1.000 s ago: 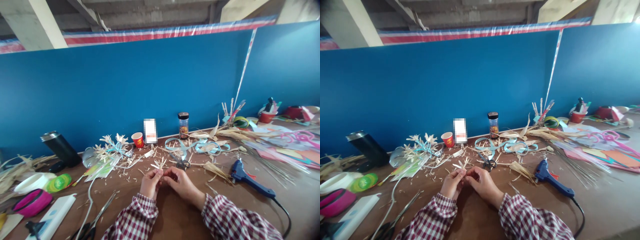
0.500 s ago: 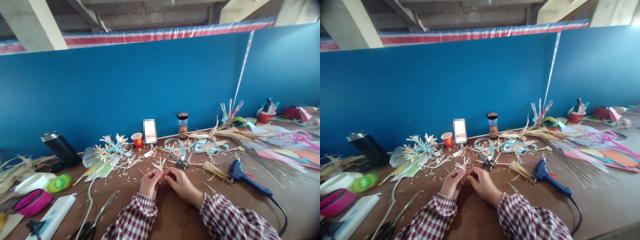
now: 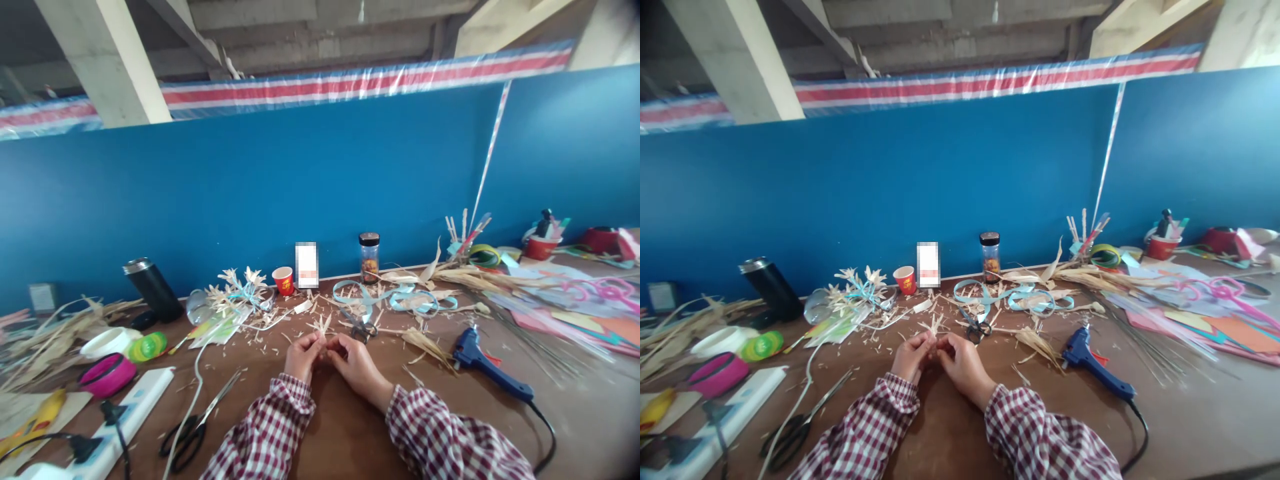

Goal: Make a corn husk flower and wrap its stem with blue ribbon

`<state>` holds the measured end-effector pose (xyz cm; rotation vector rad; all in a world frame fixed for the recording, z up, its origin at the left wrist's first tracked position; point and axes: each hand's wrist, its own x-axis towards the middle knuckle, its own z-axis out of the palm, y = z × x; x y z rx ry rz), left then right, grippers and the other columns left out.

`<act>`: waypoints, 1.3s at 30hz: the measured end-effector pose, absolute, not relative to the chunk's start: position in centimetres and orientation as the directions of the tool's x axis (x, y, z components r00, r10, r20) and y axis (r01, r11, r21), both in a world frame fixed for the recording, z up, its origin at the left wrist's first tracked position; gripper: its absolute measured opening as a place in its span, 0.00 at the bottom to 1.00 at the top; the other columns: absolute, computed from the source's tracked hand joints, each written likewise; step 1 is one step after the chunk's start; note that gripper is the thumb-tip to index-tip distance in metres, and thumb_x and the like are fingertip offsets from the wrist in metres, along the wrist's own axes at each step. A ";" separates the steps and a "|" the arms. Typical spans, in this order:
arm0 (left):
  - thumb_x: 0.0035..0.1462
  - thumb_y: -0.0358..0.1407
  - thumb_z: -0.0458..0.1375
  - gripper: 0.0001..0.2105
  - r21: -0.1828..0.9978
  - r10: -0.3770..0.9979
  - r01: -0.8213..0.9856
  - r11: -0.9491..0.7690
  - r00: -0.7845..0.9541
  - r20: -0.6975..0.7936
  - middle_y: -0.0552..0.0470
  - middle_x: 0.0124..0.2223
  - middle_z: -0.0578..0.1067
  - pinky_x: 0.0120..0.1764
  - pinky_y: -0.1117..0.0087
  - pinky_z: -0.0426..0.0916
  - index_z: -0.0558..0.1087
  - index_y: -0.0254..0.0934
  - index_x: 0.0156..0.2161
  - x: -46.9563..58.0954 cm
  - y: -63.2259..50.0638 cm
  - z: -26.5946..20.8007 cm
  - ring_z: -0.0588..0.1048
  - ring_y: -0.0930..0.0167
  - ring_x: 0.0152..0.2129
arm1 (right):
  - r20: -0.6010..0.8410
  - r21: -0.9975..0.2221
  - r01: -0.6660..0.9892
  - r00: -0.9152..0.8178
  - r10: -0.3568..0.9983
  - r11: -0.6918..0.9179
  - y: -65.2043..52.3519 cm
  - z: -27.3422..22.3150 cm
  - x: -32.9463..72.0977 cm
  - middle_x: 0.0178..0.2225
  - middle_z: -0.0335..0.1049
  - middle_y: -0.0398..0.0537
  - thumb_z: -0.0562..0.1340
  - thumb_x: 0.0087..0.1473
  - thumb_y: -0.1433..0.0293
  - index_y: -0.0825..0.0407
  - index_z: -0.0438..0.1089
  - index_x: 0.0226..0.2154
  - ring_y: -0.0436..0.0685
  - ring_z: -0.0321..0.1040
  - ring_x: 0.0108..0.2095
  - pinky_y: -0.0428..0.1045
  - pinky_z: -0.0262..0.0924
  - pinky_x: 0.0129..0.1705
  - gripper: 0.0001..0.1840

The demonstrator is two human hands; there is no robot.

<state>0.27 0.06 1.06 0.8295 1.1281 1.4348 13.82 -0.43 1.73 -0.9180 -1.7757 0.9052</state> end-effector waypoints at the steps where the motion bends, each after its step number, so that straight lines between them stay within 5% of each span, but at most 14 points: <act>1: 0.34 0.40 0.68 0.19 0.947 0.975 -0.318 0.038 -0.196 -0.105 0.56 0.21 0.71 0.19 0.77 0.60 0.75 0.31 0.32 0.3 -0.1 1.2 0.65 0.78 0.15 | 0.397 -0.860 0.223 -0.275 0.876 0.459 -0.4 1.6 13.9 0.27 0.70 0.45 0.56 0.49 0.72 0.53 0.67 0.29 0.53 0.65 0.28 0.46 0.59 0.32 0.04; 6: 0.37 0.41 0.67 0.28 0.950 0.940 -0.312 -0.003 -0.326 -0.104 0.57 0.25 0.70 0.21 0.77 0.65 0.70 0.34 0.46 -0.3 -3.2 1.5 0.67 0.79 0.17 | 0.424 -0.852 0.253 -0.184 0.887 0.459 -0.8 1.2 14.7 0.25 0.69 0.46 0.58 0.47 0.71 0.53 0.67 0.27 0.53 0.64 0.26 0.47 0.58 0.31 0.03; 11: 0.43 0.43 0.63 0.19 0.999 0.935 -0.006 -0.053 -0.351 0.048 0.50 0.30 0.74 0.22 0.74 0.69 0.73 0.32 0.39 -0.4 -7.5 1.1 0.70 0.75 0.19 | 0.392 -0.896 0.134 -0.215 0.895 0.424 -1.8 1.5 14.2 0.26 0.70 0.46 0.59 0.48 0.67 0.53 0.67 0.31 0.54 0.67 0.28 0.48 0.61 0.31 0.07; 16: 0.47 0.40 0.59 0.16 0.990 0.963 0.118 -0.076 -0.250 0.104 0.48 0.34 0.76 0.21 0.74 0.69 0.71 0.32 0.41 0.9 -8.6 1.4 0.72 0.74 0.20 | 0.343 -0.934 0.002 -0.275 0.898 0.358 -3.0 1.3 13.2 0.32 0.72 0.48 0.60 0.47 0.62 0.53 0.66 0.35 0.55 0.70 0.32 0.48 0.64 0.35 0.14; 21: 0.45 0.35 0.62 0.19 0.993 0.956 0.101 -0.053 -0.281 0.080 0.53 0.25 0.74 0.16 0.77 0.65 0.69 0.30 0.44 1.0 -8.4 1.5 0.70 0.76 0.15 | 0.334 -0.942 -0.049 -0.252 0.908 0.333 -3.5 1.2 13.1 0.31 0.72 0.49 0.62 0.45 0.60 0.54 0.66 0.35 0.55 0.70 0.31 0.49 0.65 0.32 0.17; 28: 0.52 0.40 0.56 0.17 0.995 0.916 0.042 -0.091 -0.388 0.101 0.44 0.38 0.75 0.19 0.75 0.69 0.70 0.31 0.45 0.4 -7.8 1.8 0.72 0.75 0.20 | 0.329 -0.944 -0.089 -0.272 0.904 0.317 -3.6 1.2 13.1 0.28 0.72 0.47 0.63 0.44 0.63 0.53 0.67 0.35 0.55 0.70 0.28 0.49 0.65 0.31 0.15; 32: 0.45 0.40 0.62 0.15 0.995 0.952 -0.040 -0.095 -0.294 0.079 0.46 0.35 0.77 0.26 0.72 0.72 0.75 0.33 0.39 1.1 -6.7 2.3 0.76 0.69 0.28 | 0.323 -0.946 -0.117 -0.303 0.897 0.301 -3.6 1.2 13.2 0.30 0.72 0.48 0.61 0.47 0.63 0.53 0.66 0.36 0.56 0.70 0.31 0.50 0.65 0.34 0.14; 39: 0.40 0.39 0.64 0.11 0.986 0.901 -0.156 -0.050 -0.434 -0.023 0.48 0.24 0.77 0.22 0.75 0.69 0.75 0.31 0.26 0.8 -6.0 1.9 0.74 0.72 0.21 | 0.296 -0.955 -0.105 -0.267 0.917 0.278 -3.4 0.9 13.3 0.29 0.71 0.48 0.62 0.45 0.64 0.53 0.65 0.37 0.55 0.69 0.30 0.48 0.64 0.28 0.15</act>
